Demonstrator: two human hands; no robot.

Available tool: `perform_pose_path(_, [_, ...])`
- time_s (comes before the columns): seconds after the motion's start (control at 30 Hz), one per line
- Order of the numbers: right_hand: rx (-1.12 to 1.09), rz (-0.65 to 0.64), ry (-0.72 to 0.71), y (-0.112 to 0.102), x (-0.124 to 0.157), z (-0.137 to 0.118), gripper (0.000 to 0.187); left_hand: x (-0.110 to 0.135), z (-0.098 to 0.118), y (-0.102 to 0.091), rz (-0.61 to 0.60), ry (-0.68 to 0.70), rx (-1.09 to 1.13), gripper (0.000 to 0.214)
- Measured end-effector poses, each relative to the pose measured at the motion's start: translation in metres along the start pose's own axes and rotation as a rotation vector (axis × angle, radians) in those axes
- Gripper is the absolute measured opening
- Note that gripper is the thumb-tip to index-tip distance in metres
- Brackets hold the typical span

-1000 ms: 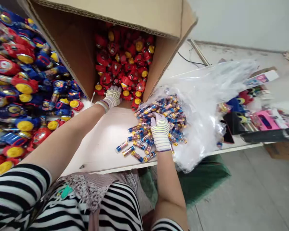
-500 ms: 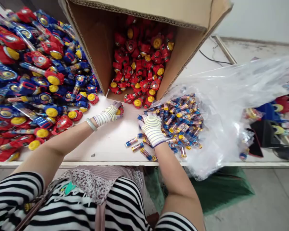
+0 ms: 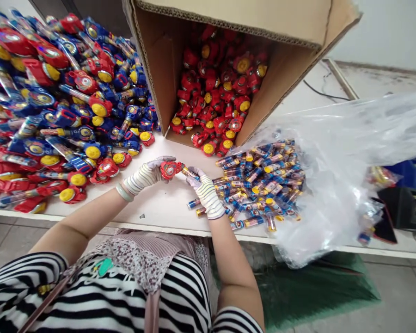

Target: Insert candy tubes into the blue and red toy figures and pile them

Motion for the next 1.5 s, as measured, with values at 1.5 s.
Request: perform_pose_path(1.5, [0.521, -0.194, -0.235, 0.068, 0.011, -0.015, 0.046, 0.005, 0.059, -0.005, -0.036, 0.136, -0.456, 0.049])
Point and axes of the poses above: each hand's wrist, its own x-axis away from the middle knuckle, its own y-axis out of the palm, z = x × y, the point moved 8 cm from there along -x, towards the middle knuckle, and after that the axes turned 7 degrees about y, right-handed, at the moved point
